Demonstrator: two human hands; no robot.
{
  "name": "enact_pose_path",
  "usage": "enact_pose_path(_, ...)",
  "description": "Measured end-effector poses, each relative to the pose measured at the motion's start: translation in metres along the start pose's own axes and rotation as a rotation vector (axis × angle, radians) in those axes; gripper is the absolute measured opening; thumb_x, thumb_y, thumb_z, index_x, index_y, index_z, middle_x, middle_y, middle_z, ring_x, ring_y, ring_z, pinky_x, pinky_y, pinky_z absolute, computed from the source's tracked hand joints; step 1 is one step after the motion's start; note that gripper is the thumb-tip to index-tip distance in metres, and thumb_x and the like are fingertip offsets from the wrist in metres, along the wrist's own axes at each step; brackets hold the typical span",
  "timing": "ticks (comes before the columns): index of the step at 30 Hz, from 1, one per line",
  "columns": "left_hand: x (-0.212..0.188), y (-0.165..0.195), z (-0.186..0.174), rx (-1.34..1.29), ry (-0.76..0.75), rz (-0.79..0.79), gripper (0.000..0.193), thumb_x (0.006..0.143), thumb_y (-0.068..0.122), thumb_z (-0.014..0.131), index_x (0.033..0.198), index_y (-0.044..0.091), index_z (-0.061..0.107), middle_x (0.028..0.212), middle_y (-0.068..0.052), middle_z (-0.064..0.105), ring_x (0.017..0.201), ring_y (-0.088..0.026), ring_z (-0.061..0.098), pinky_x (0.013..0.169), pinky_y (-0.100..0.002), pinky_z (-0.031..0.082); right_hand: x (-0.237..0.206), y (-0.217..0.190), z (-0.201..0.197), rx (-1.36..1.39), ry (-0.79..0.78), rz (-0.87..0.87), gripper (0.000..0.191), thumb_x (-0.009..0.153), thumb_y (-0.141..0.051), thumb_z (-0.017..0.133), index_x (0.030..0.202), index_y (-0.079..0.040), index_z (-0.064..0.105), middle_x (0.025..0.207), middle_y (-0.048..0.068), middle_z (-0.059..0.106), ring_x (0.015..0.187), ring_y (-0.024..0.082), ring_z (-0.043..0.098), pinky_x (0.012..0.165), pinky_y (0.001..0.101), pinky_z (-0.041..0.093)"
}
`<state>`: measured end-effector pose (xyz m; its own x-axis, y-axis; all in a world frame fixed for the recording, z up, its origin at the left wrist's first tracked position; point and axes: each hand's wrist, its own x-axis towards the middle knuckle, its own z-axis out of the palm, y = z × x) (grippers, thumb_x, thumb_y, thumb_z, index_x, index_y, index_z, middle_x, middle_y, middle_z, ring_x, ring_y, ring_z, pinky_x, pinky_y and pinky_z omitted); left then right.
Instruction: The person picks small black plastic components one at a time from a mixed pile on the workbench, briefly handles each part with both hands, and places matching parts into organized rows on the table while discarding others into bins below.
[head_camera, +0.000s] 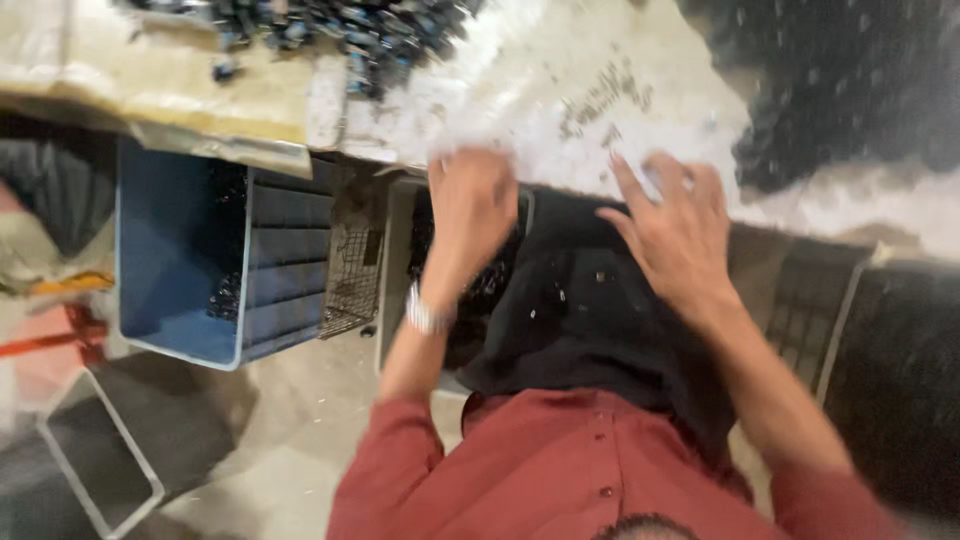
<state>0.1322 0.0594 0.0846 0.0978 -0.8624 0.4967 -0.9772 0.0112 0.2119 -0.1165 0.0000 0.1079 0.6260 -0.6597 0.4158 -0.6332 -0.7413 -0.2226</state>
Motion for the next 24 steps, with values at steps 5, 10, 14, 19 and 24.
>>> enact_pose_path(5,0.097,-0.076,0.042,0.384,0.151,-0.056,0.025,0.094,0.003,0.066,0.118,0.002,0.072,0.121,-0.023,0.063,0.105,-0.035,0.064,0.088,-0.042,0.051,-0.027,0.012,-0.003,0.131,0.193,0.072,0.028,0.09,-0.013,0.083,0.117,-0.014,0.076,0.118,0.006,0.067,0.107,0.031,0.056,0.099,0.0444,0.044)
enact_pose_path(10,0.059,-0.052,0.016,-0.159,-0.183,-0.118,0.03,0.096,0.004,0.066,0.125,0.007,0.072,0.128,-0.02,0.061,0.113,-0.038,0.064,0.091,-0.043,0.053,-0.036,0.021,0.002,0.345,0.334,0.242,0.021,0.089,-0.002,0.08,0.107,-0.011,0.077,0.105,0.007,0.07,0.102,0.029,0.063,0.093,0.0426,0.046)
enact_pose_path(14,0.034,-0.029,-0.01,-0.248,-0.211,-0.116,0.026,0.093,0.014,0.076,0.119,0.009,0.073,0.134,-0.009,0.063,0.122,-0.035,0.062,0.109,-0.046,0.047,-0.039,0.015,-0.002,0.503,0.374,0.341,0.019,0.098,0.004,0.077,0.113,-0.007,0.076,0.108,0.009,0.072,0.097,0.027,0.066,0.087,0.0356,0.052)
enact_pose_path(19,0.048,-0.025,-0.012,-0.017,-0.132,0.078,0.041,0.086,0.011,0.076,0.126,0.004,0.069,0.142,-0.021,0.055,0.13,-0.042,0.047,0.106,-0.05,0.041,-0.038,-0.001,-0.009,0.753,0.316,0.357,0.013,0.101,0.006,0.076,0.111,-0.002,0.074,0.107,0.006,0.074,0.085,0.013,0.066,0.076,0.0238,0.051)
enact_pose_path(24,0.044,0.014,-0.02,-0.11,-0.061,0.131,0.028,0.094,-0.002,0.07,0.12,0.008,0.066,0.133,-0.011,0.068,0.138,-0.033,0.056,0.115,-0.049,0.045,-0.033,-0.012,-0.02,1.024,0.298,0.508,0.008,0.101,0.004,0.074,0.107,0.0,0.072,0.104,0.004,0.073,0.086,0.006,0.061,0.077,0.0207,0.048)
